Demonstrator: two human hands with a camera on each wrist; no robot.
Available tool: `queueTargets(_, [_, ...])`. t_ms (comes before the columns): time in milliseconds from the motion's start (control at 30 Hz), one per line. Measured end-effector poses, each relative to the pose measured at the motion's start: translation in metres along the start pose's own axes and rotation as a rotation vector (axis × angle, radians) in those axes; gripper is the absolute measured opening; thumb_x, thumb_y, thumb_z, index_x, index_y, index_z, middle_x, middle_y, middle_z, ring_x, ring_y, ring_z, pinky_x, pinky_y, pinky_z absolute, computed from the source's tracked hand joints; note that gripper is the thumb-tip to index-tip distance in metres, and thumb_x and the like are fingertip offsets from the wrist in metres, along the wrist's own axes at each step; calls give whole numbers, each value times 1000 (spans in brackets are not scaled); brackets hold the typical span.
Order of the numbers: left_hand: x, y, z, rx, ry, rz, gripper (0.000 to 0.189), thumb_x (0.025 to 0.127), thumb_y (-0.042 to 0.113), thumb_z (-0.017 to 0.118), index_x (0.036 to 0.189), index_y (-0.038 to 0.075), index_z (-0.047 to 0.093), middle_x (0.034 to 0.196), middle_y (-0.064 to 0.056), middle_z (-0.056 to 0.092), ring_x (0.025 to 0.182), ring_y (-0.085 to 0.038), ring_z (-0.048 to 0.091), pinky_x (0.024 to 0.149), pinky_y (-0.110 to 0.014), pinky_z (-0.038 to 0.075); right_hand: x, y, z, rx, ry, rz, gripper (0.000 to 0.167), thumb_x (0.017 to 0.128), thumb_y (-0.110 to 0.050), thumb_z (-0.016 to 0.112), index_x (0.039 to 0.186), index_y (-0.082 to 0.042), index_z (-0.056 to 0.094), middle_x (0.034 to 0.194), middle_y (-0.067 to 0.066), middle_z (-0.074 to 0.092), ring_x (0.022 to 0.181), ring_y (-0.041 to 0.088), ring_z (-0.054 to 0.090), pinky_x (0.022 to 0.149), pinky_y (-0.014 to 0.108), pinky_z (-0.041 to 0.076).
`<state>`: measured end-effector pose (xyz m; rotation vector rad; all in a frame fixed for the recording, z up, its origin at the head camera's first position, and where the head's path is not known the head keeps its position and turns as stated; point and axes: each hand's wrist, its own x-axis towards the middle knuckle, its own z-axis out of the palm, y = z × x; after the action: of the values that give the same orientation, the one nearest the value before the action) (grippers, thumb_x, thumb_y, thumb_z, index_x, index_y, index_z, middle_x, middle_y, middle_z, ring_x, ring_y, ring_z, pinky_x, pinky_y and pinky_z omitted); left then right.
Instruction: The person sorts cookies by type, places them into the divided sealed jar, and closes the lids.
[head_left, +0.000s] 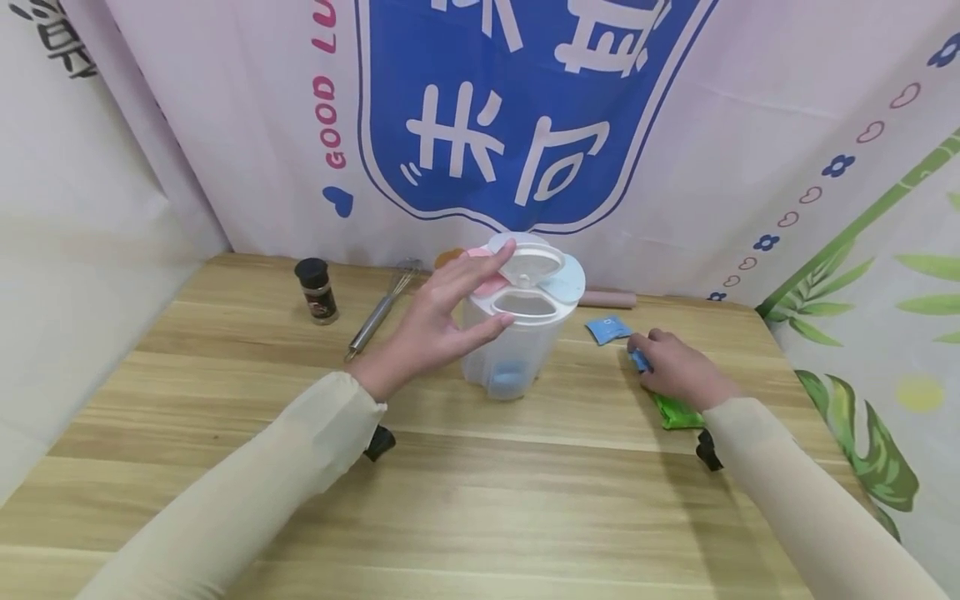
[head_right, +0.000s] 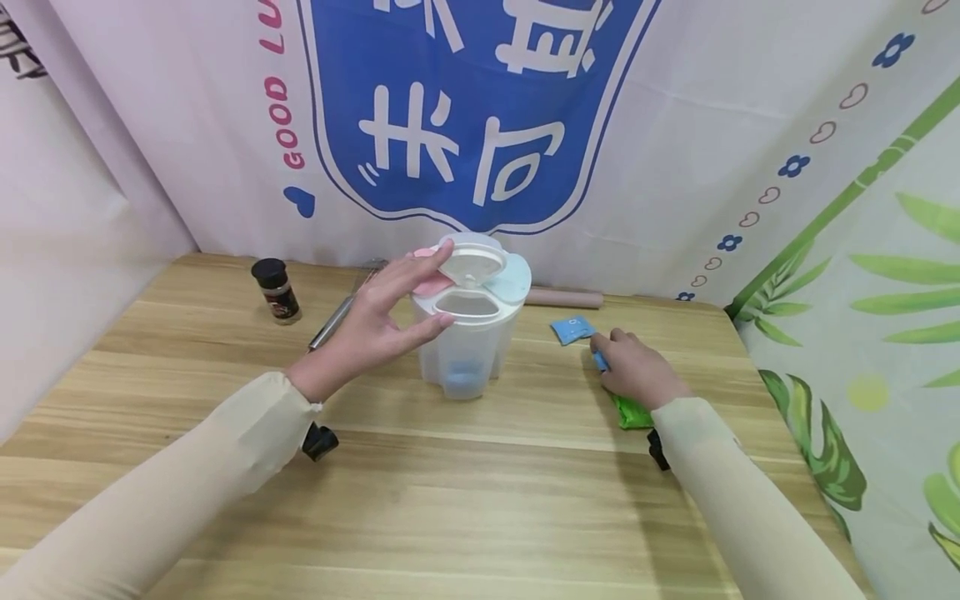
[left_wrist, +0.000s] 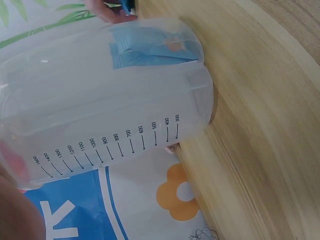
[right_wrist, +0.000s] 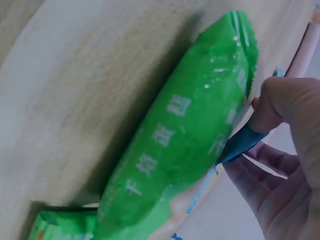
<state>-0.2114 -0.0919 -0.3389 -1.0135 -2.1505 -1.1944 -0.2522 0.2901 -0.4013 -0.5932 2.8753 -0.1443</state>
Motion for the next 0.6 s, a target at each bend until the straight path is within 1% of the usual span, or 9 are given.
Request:
queueTargets(133, [1, 1, 1, -2, -3, -2, 77, 89, 21, 82, 156, 10, 47, 128, -8, 76, 137, -27, 59, 130, -49, 33, -4, 6, 2, 27, 26, 8, 34, 95, -6, 64, 129, -8, 68, 105, 14, 61, 85, 22, 58, 77, 44, 58])
queueTargets(233, [3, 1, 1, 2, 2, 3, 77, 89, 20, 83, 156, 9, 48, 126, -8, 76, 136, -28, 59, 130, -49, 32, -6, 9, 3, 56, 62, 5, 34, 95, -4, 60, 128, -5, 68, 107, 16, 62, 86, 23, 59, 82, 47, 59])
queueTargets(333, [3, 1, 1, 3, 8, 5, 76, 88, 20, 83, 156, 8, 48, 126, -8, 77, 136, -28, 59, 131, -49, 32, -8, 12, 2, 82, 89, 7, 36, 94, -3, 59, 130, -2, 66, 112, 17, 65, 87, 22, 60, 83, 45, 58])
queueTargets(433, [3, 1, 1, 2, 11, 2, 76, 88, 19, 83, 155, 8, 49, 129, -9, 76, 137, -29, 58, 131, -48, 31, -9, 15, 1, 128, 94, 9, 38, 96, -3, 58, 132, 0, 65, 119, 20, 68, 84, 21, 60, 77, 39, 55])
queueTargets(467, [2, 1, 2, 2, 10, 0, 76, 88, 19, 83, 155, 8, 49, 132, -9, 75, 138, -29, 58, 131, -48, 30, -10, 16, 0, 139, 97, 14, 38, 96, -4, 58, 133, 0, 65, 120, 21, 69, 85, 20, 60, 78, 38, 54])
queueTargets(533, [2, 1, 2, 5, 9, -5, 76, 89, 19, 83, 156, 9, 49, 138, -9, 72, 140, -29, 57, 132, -48, 30, -11, 18, -1, 168, 103, 16, 38, 97, -5, 60, 134, 2, 64, 123, 22, 70, 84, 20, 60, 78, 38, 54])
queueTargets(600, [1, 0, 3, 6, 8, -6, 76, 89, 19, 83, 156, 10, 49, 143, -9, 69, 141, -29, 56, 132, -49, 30, -14, 19, -2, 182, 112, 17, 37, 98, -6, 61, 134, 2, 64, 122, 23, 71, 84, 19, 61, 79, 40, 54])
